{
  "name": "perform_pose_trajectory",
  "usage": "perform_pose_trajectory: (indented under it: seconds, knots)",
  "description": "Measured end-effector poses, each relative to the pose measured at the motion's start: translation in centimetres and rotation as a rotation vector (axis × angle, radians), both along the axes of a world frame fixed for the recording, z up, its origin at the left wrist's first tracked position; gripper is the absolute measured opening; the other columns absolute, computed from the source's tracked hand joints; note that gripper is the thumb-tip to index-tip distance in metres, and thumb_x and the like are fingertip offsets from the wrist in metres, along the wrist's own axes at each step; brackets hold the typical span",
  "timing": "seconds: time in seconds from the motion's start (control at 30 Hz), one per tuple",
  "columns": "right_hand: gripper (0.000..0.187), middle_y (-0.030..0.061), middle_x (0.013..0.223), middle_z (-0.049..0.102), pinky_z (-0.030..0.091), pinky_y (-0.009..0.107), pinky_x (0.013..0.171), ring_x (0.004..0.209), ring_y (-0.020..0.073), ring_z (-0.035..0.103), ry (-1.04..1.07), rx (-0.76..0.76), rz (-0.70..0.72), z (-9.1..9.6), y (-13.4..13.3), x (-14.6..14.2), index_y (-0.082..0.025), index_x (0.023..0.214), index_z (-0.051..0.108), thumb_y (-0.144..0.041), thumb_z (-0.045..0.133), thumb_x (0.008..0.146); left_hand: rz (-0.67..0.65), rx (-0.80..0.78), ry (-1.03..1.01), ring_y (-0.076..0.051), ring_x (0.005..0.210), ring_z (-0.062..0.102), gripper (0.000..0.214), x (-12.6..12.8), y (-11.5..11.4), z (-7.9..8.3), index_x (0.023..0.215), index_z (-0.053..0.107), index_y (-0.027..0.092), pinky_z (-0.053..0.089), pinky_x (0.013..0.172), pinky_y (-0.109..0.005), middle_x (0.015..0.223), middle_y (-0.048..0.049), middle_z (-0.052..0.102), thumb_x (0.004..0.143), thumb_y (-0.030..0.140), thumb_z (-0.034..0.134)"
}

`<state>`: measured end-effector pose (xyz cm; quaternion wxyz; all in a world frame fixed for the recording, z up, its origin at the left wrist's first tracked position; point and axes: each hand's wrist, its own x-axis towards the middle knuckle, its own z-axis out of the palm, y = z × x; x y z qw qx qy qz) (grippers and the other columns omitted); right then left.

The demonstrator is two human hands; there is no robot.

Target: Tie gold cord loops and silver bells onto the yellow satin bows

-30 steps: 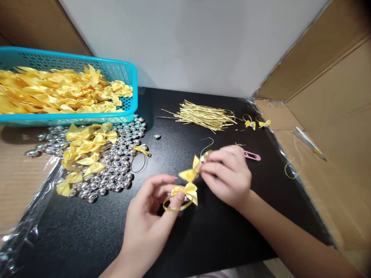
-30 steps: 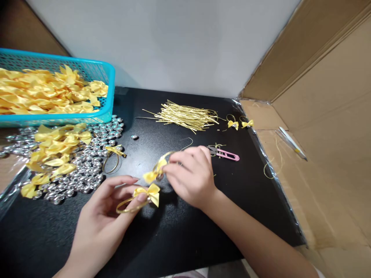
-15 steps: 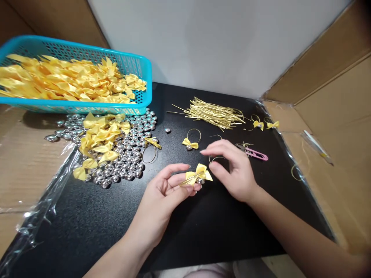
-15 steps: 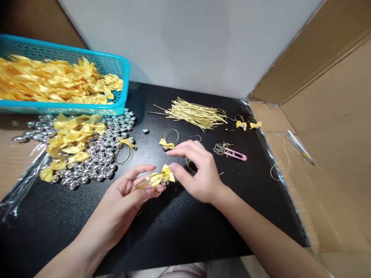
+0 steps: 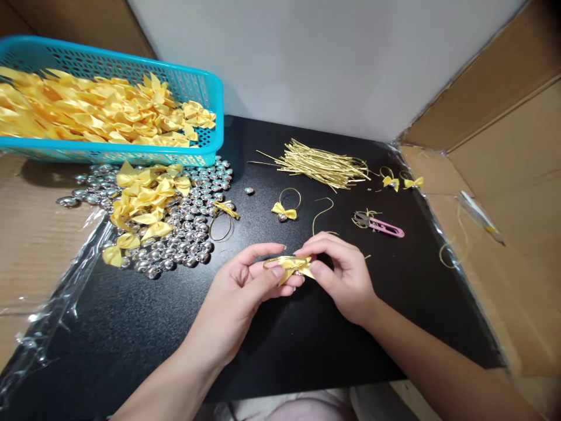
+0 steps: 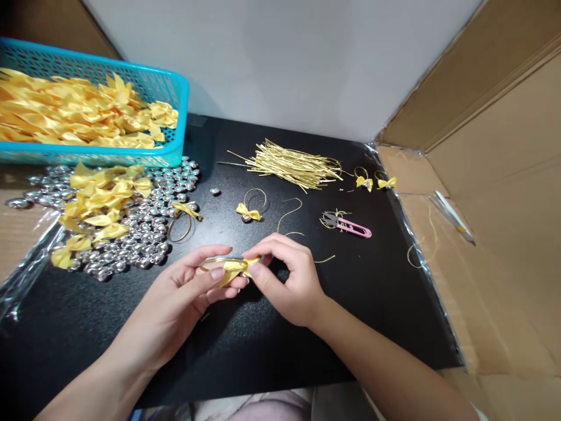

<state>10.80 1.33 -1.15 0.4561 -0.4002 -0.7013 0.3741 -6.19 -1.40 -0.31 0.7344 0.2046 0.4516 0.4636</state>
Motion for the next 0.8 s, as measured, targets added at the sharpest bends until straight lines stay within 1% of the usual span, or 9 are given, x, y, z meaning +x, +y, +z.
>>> perform_pose_trajectory:
  seconds: [0.13, 0.27, 0.37, 0.43, 0.53, 0.6, 0.67, 0.7, 0.8]
  knots:
    - [0.006, 0.003, 0.074, 0.068, 0.05, 0.03, 0.065, 0.069, 0.0151, 0.061, 0.004, 0.016, -0.06, -0.1, -0.3, -0.3, -0.019, 0.079, 0.07, -0.017, 0.064, 0.08, -0.017, -0.006, 0.014, -0.016, 0.067, 0.073, 0.033, 0.0, 0.0, 0.0, 0.099, 0.066, 0.015, 0.059, 0.066, -0.024, 0.079, -0.0064, 0.078, 0.07, 0.024, 0.081]
    - [0.012, 0.0033, 0.071, 0.067, 0.05, 0.029, 0.065, 0.068, 0.0152, 0.062, 0.014, -0.013, -0.079, -0.2, -0.3, -0.5, -0.018, 0.073, 0.069, -0.015, 0.062, 0.083, -0.05, 0.003, -0.004, -0.016, 0.071, 0.073, 0.029, 0.1, -0.2, 0.0, 0.099, 0.066, 0.017, 0.058, 0.066, -0.023, 0.081, -0.0056, 0.077, 0.074, 0.024, 0.077]
    - [0.013, 0.0033, 0.071, 0.067, 0.05, 0.029, 0.065, 0.069, 0.0153, 0.062, 0.051, -0.071, -0.098, -0.2, -0.2, -0.5, -0.018, 0.071, 0.068, -0.017, 0.062, 0.083, -0.065, 0.093, 0.098, -0.018, 0.072, 0.071, 0.026, -0.2, -0.3, -0.1, 0.102, 0.066, 0.018, 0.057, 0.066, -0.027, 0.083, -0.0055, 0.076, 0.078, 0.028, 0.07]
    - [0.014, 0.0034, 0.071, 0.067, 0.051, 0.028, 0.064, 0.068, 0.0152, 0.062, 0.107, -0.15, -0.111, -0.2, 0.0, -0.3, -0.018, 0.069, 0.068, -0.02, 0.062, 0.083, -0.039, 0.246, 0.387, -0.021, 0.077, 0.069, 0.028, -1.0, -0.1, 0.0, 0.106, 0.065, 0.019, 0.055, 0.071, -0.033, 0.09, -0.0068, 0.074, 0.08, 0.028, 0.064]
    - [0.014, 0.0026, 0.071, 0.065, 0.051, 0.026, 0.058, 0.062, 0.0135, 0.06, 0.227, -0.297, -0.126, -0.5, 0.3, 0.0, -0.018, 0.068, 0.067, -0.023, 0.063, 0.08, 0.028, 0.533, 1.204, -0.03, 0.095, 0.062, 0.031, -3.2, 1.0, 0.4, 0.108, 0.066, 0.02, 0.047, 0.089, -0.046, 0.103, -0.0106, 0.069, 0.078, 0.029, 0.065]
    - [0.013, 0.0018, 0.07, 0.064, 0.051, 0.025, 0.057, 0.06, 0.0124, 0.059, 0.284, -0.358, -0.14, -0.6, 0.5, 0.2, -0.018, 0.068, 0.067, -0.023, 0.064, 0.078, 0.002, 0.63, 1.627, -0.038, 0.106, 0.055, 0.033, -4.9, 2.2, 0.8, 0.11, 0.067, 0.019, 0.04, 0.095, -0.054, 0.108, -0.0152, 0.064, 0.08, 0.033, 0.063]
    - [0.014, 0.0018, 0.069, 0.065, 0.051, 0.025, 0.058, 0.06, 0.0125, 0.059, 0.304, -0.38, -0.136, -0.6, 0.5, 0.3, -0.018, 0.067, 0.066, -0.024, 0.064, 0.079, -0.033, 0.69, 1.844, -0.039, 0.107, 0.053, 0.031, -6.3, 3.9, 1.2, 0.113, 0.068, 0.02, 0.039, 0.093, -0.054, 0.11, -0.0162, 0.062, 0.085, 0.029, 0.056]
    - [0.014, 0.0019, 0.069, 0.065, 0.051, 0.026, 0.058, 0.061, 0.0127, 0.059, 0.309, -0.382, -0.13, -0.6, 0.4, 0.4, -0.018, 0.067, 0.066, -0.025, 0.063, 0.079, -0.097, 0.743, 1.911, -0.039, 0.107, 0.053, 0.03, -6.9, 4.8, 1.3, 0.111, 0.069, 0.023, 0.039, 0.093, -0.053, 0.112, -0.015, 0.062, 0.085, 0.026, 0.055]
    - [0.016, 0.002, 0.069, 0.065, 0.051, 0.026, 0.059, 0.062, 0.0132, 0.06, 0.325, -0.378, -0.111, -0.4, 0.1, 0.4, -0.017, 0.067, 0.067, -0.026, 0.063, 0.08, -0.314, 0.904, 1.946, -0.037, 0.106, 0.053, 0.018, -8.0, 7.5, 1.4, 0.09, 0.076, 0.027, 0.039, 0.091, -0.05, 0.109, -0.0109, 0.063, 0.08, 0.024, 0.062]
